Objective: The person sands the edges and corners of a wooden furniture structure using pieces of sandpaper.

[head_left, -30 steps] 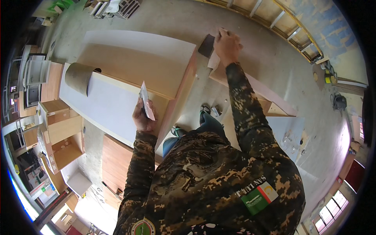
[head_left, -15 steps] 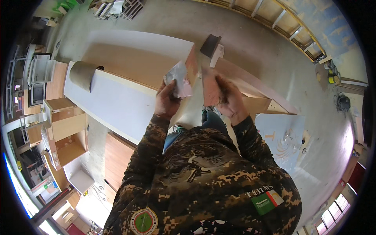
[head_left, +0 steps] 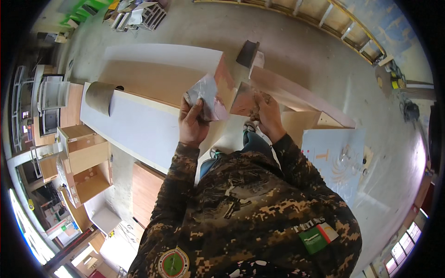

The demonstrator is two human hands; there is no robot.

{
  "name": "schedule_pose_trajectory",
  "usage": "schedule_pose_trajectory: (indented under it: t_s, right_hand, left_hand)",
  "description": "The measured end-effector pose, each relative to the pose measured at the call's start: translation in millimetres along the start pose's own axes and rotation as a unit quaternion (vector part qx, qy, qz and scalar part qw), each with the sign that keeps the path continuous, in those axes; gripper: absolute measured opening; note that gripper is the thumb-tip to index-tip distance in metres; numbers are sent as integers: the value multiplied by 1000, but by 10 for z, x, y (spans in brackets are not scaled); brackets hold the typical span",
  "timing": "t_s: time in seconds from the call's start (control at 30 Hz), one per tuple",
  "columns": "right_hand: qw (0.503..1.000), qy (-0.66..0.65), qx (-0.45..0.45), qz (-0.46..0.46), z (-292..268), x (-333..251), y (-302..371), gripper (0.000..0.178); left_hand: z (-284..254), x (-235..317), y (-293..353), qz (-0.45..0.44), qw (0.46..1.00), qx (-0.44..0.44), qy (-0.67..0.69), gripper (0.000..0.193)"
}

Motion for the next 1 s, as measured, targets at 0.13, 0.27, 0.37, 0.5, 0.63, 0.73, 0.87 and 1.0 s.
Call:
schedule_pose_trajectory:
  t_s: [0.13, 0.27, 0.37, 0.5, 0.63, 0.73, 0.87, 1.0]
  right_hand:
    - [847, 338, -38, -409, 131, -506, 400, 23]
    - [721, 460, -152, -495, 449, -731, 674, 52]
    - [637, 509, -156, -558, 588, -648, 762, 65]
    - [630, 532, -171, -539, 689, -583, 884, 67]
    - [596, 531, -234, -555, 779, -486, 1006, 67]
    - [547, 550, -357, -520, 790, -73, 973, 65]
    - [731, 435, -283, -442, 747, -103, 798, 57]
    - [747, 279, -284, -532, 889, -344, 992, 68]
  left_hand:
    - [113, 305, 98, 77, 954, 14, -290, 30]
    - [271, 438, 166, 175, 871, 36, -457, 27]
    - [428, 426, 278, 209, 804, 24, -557, 26]
    - [549, 395, 377, 249, 719, 29, -648, 23]
    - [469, 492, 413, 274, 712, 91, -640, 20]
    - [303, 858, 392, 363, 814, 137, -433, 20]
    - [416, 1157, 547, 349, 615, 173, -686, 27]
    - [-136, 598, 609, 23, 969, 201, -141, 33]
Point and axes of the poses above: each hand's wrist, its own y-axis away from the middle knuckle, its own z-axis out of the palm, x = y × z, the point moved 5 cm from there along -y, towards the middle knuckle, and after that the axes turned 4 degrees about y, right-handed, at the moved point
